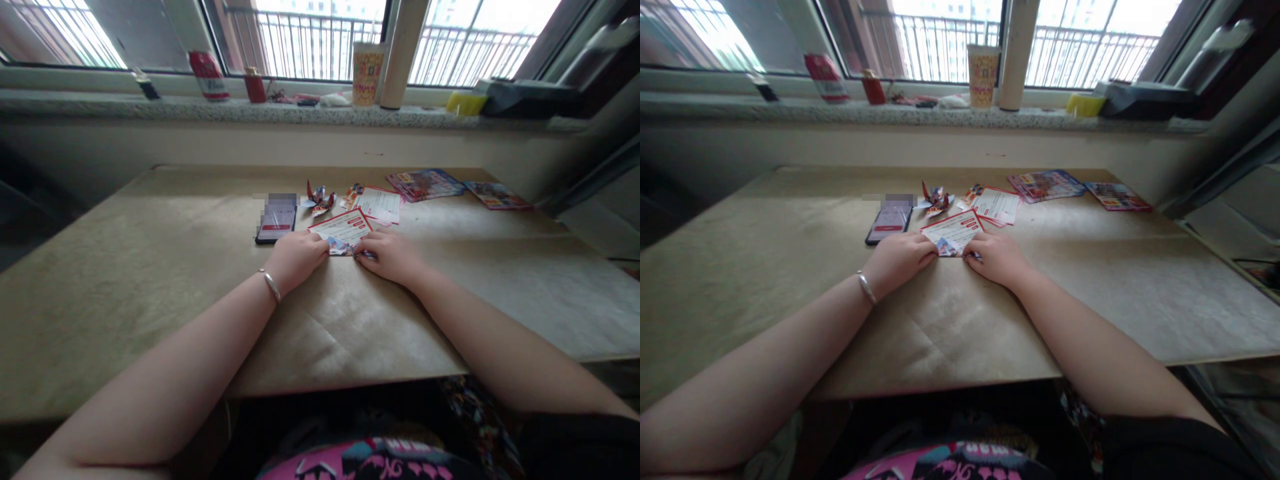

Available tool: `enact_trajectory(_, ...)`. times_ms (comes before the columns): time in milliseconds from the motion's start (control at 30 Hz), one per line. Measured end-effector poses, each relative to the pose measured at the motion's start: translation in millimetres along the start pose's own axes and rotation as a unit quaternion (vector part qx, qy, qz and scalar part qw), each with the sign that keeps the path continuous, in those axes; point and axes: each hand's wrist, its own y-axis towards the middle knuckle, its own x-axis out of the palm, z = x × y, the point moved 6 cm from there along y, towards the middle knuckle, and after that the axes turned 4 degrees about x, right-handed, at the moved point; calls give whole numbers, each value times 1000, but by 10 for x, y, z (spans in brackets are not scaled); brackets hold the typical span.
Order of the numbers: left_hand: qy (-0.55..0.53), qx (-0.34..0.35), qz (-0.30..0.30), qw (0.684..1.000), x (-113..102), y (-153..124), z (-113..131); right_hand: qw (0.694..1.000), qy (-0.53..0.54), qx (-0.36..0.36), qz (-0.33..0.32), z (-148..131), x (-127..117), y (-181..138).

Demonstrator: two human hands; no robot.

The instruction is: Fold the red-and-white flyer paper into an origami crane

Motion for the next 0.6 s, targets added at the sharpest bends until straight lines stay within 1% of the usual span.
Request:
enact_trajectory(67, 17, -9, 9, 1000, -2, 14, 15, 1000, 2, -2, 17, -33, -2, 6)
enact_trajectory(133, 16, -9, 31, 999, -10, 31, 47, 999, 7, -5, 31, -68, -11, 6)
enact_trajectory(267, -15, 22, 91, 996, -61, 43, 170, 999, 13, -7, 37, -145, -32, 0)
enact_trajectory(300, -31, 35, 102, 994, -76, 39, 207, 999, 13, -2, 40, -154, -43, -2)
enact_trajectory(367, -65, 40, 122, 990, -105, 23, 244, 999, 14, 10, 47, -158, -63, -2)
enact_trajectory(467, -135, 45, 134, 981, -115, -1, 254, 998, 29, 20, 44, -144, -71, 0)
enact_trajectory(600, -232, 7, 128, 964, -55, -5, 168, 996, 64, 29, 48, -125, -83, -4)
